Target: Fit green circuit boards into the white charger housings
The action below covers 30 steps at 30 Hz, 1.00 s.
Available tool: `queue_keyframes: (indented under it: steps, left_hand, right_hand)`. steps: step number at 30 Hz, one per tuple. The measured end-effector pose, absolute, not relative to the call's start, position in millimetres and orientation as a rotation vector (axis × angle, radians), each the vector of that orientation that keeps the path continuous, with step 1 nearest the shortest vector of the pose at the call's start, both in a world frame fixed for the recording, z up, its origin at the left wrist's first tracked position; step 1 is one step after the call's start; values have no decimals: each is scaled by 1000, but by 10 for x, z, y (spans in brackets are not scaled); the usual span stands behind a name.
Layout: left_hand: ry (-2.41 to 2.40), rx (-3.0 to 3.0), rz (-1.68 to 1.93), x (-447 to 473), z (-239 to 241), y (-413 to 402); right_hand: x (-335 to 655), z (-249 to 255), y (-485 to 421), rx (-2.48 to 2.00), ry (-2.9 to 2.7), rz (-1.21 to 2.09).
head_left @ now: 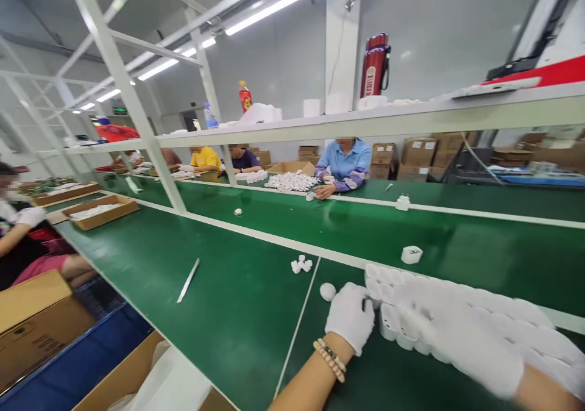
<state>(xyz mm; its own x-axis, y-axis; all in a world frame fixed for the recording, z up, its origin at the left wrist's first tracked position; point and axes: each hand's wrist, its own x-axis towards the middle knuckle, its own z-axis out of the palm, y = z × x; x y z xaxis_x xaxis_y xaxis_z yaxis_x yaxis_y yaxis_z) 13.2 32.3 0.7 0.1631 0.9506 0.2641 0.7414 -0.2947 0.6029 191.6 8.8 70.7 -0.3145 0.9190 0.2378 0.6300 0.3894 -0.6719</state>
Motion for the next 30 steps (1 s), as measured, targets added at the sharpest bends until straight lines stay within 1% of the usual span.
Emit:
queue_keyframes:
  steps: [1,3,4,6,7,10,19,26,30]
  left_hand:
    - [1611,2118,887,136,0,335]
    - [1610,2124,910,140,-5,350]
    - [1615,2126,922,139,-3,353]
    - [1637,2130,950,130,3,353]
    - [1653,2134,963,123,5,355]
    - [1688,2163,985,98,-9,374]
    - [1736,2205,981,13,-106,499]
    - [1601,2305,925,63,-124,449]
    - [1509,2276,951,71,-161,482]
  right_hand:
    - [1867,504,-111,-1322,-2142,579]
    - [1749,87,-437,-1196,-2526,150]
    - [1693,-106,-542,-1122,-2689,0]
    - [1611,-419,-625,-1075,-2870,-149]
    - [1588,-531,-616,-1062,-2931,-164]
    - [1574,-716,-512,-1063,-3015,-121]
    - [1608,-922,-423,-1034,-3073,37]
    - [1592,-983,-387,-1076,-3046,159]
    - [1593,-988,-395,-1119,-3003,199]
